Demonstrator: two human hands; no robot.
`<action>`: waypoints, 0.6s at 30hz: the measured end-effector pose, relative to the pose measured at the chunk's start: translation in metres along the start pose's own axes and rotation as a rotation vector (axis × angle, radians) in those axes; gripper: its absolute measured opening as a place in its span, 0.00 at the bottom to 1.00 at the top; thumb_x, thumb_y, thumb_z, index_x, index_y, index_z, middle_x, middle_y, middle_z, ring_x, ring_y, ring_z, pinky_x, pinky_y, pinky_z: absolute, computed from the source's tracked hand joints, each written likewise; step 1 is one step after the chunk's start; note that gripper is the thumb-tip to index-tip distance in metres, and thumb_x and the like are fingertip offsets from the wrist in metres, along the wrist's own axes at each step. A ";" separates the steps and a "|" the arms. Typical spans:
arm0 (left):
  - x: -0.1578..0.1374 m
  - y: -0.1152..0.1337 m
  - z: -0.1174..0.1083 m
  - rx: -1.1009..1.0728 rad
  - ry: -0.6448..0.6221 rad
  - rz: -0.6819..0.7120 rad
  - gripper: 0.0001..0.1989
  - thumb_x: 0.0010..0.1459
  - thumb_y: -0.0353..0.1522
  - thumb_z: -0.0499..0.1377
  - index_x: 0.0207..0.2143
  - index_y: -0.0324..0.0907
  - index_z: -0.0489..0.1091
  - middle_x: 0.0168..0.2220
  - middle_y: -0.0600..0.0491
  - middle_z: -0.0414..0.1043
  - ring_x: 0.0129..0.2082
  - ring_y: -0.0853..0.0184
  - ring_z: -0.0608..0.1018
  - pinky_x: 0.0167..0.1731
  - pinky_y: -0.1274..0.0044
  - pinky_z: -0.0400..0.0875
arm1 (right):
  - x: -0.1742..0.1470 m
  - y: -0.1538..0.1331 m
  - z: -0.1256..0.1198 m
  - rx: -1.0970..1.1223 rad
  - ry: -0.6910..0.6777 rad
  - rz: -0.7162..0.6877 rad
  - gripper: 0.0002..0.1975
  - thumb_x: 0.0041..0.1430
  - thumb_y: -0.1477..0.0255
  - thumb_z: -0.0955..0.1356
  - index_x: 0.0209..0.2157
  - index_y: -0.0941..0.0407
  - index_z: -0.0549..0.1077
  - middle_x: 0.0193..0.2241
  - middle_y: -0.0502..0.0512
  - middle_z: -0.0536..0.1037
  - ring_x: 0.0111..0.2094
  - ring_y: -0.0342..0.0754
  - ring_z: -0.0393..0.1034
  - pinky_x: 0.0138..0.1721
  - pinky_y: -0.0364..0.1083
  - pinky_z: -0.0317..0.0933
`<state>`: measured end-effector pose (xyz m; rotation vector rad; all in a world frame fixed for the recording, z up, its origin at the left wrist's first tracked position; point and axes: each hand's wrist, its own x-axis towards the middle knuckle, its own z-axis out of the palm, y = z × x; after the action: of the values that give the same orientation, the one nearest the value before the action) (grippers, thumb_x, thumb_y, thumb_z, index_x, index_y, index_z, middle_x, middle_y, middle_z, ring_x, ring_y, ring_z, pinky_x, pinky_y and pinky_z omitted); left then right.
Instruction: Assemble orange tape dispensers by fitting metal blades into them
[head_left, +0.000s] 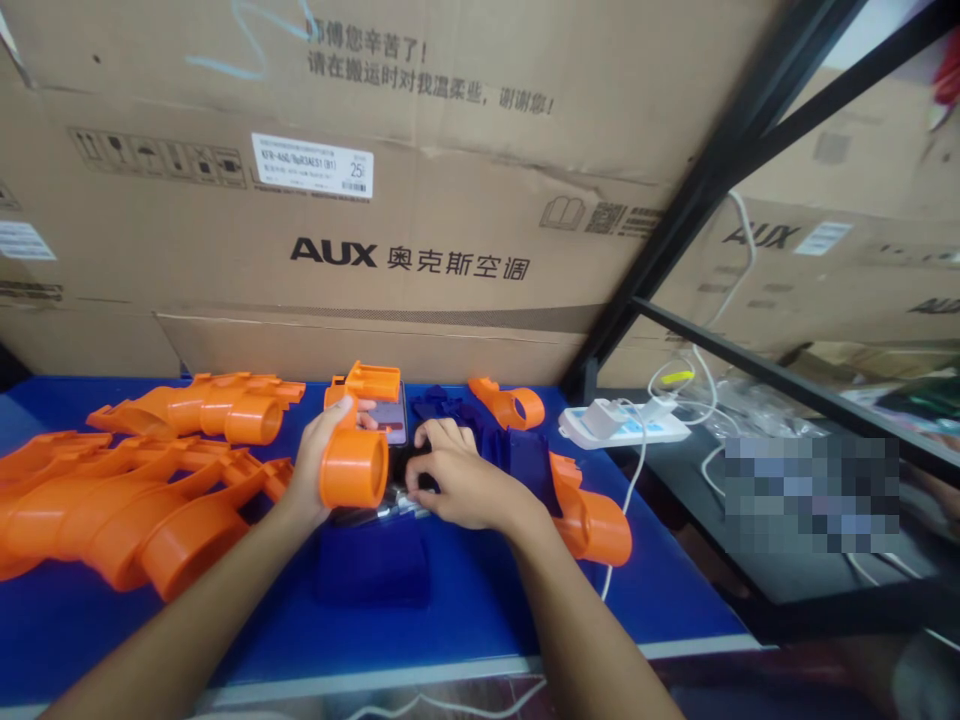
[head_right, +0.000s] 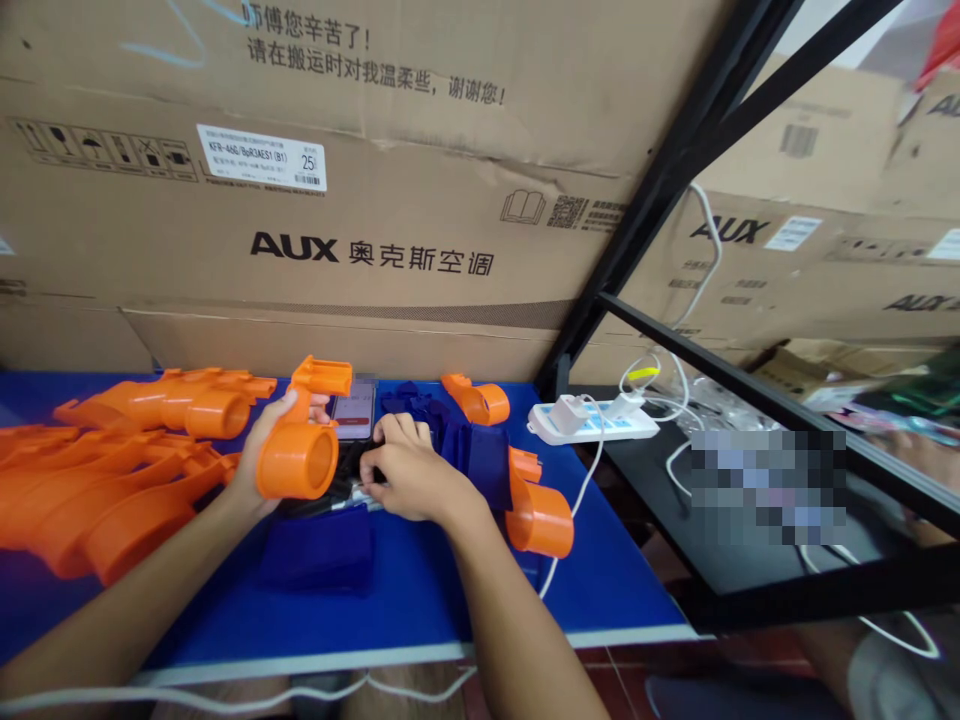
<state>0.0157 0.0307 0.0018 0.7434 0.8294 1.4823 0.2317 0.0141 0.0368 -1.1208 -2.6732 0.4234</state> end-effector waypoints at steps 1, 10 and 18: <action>0.000 0.000 0.000 0.007 -0.001 0.006 0.21 0.54 0.47 0.67 0.41 0.39 0.78 0.29 0.51 0.78 0.26 0.66 0.79 0.29 0.76 0.74 | 0.000 0.000 0.000 -0.004 0.007 0.004 0.03 0.59 0.74 0.72 0.34 0.53 0.81 0.49 0.58 0.65 0.55 0.59 0.55 0.53 0.55 0.50; 0.001 -0.002 -0.002 0.032 -0.014 0.046 0.22 0.54 0.47 0.67 0.41 0.38 0.78 0.30 0.50 0.77 0.28 0.65 0.80 0.30 0.76 0.75 | -0.003 -0.004 -0.001 -0.004 -0.063 0.031 0.07 0.53 0.70 0.77 0.35 0.52 0.81 0.51 0.58 0.64 0.56 0.60 0.54 0.53 0.56 0.50; -0.002 -0.004 0.000 0.069 -0.022 0.067 0.22 0.55 0.47 0.66 0.42 0.37 0.78 0.31 0.50 0.78 0.27 0.67 0.79 0.30 0.77 0.74 | -0.001 -0.007 0.002 -0.065 -0.112 0.062 0.05 0.51 0.71 0.76 0.32 0.53 0.80 0.49 0.57 0.64 0.55 0.60 0.54 0.53 0.56 0.50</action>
<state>0.0176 0.0289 -0.0015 0.8455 0.8495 1.5084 0.2273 0.0080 0.0372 -1.2365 -2.7726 0.4256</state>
